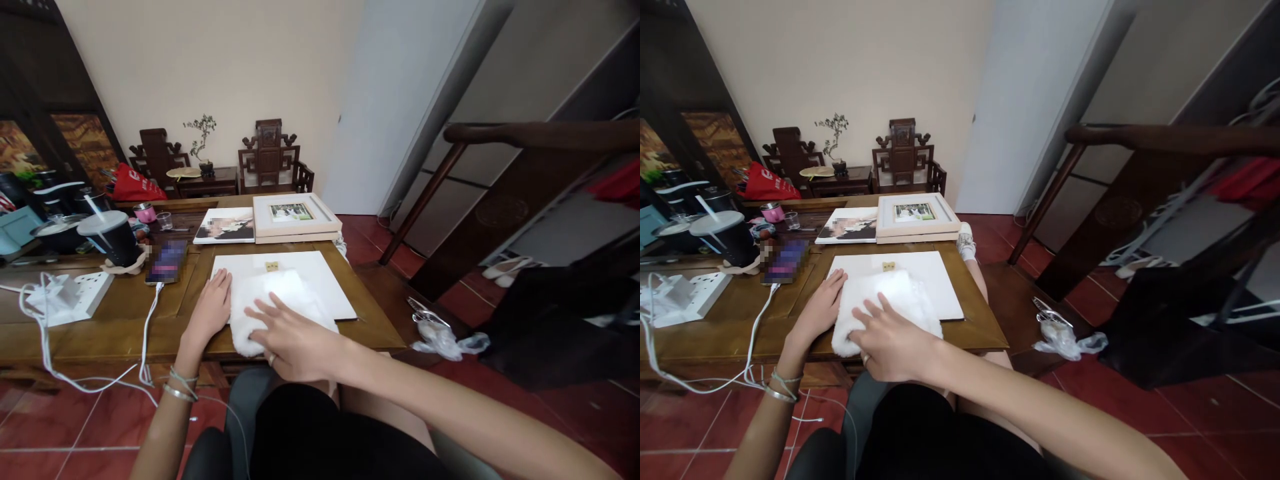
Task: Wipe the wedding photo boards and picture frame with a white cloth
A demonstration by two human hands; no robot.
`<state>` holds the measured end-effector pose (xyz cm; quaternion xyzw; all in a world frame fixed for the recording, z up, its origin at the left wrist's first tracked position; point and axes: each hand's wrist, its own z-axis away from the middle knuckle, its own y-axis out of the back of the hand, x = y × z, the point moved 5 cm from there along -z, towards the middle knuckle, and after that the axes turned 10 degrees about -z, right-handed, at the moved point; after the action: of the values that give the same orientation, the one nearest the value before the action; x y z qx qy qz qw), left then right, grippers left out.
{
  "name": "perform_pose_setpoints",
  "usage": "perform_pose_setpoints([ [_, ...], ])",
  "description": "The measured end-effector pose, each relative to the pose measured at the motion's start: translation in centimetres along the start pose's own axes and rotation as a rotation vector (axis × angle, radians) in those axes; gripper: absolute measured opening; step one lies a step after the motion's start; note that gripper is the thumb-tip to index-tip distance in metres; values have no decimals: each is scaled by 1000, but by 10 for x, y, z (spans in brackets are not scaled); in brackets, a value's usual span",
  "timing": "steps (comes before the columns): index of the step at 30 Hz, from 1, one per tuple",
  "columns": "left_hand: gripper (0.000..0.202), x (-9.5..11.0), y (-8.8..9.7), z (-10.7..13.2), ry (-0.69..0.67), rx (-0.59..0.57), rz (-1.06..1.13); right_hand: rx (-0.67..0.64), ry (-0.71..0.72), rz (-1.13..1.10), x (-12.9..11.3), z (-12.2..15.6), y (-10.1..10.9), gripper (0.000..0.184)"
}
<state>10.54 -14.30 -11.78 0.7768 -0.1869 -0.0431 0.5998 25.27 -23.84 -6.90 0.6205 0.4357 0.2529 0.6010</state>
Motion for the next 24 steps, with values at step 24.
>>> perform_pose_setpoints([
  [24,56,-29,19,-7,365,310,1038,44,154,68,3,-51,-13,30],
])
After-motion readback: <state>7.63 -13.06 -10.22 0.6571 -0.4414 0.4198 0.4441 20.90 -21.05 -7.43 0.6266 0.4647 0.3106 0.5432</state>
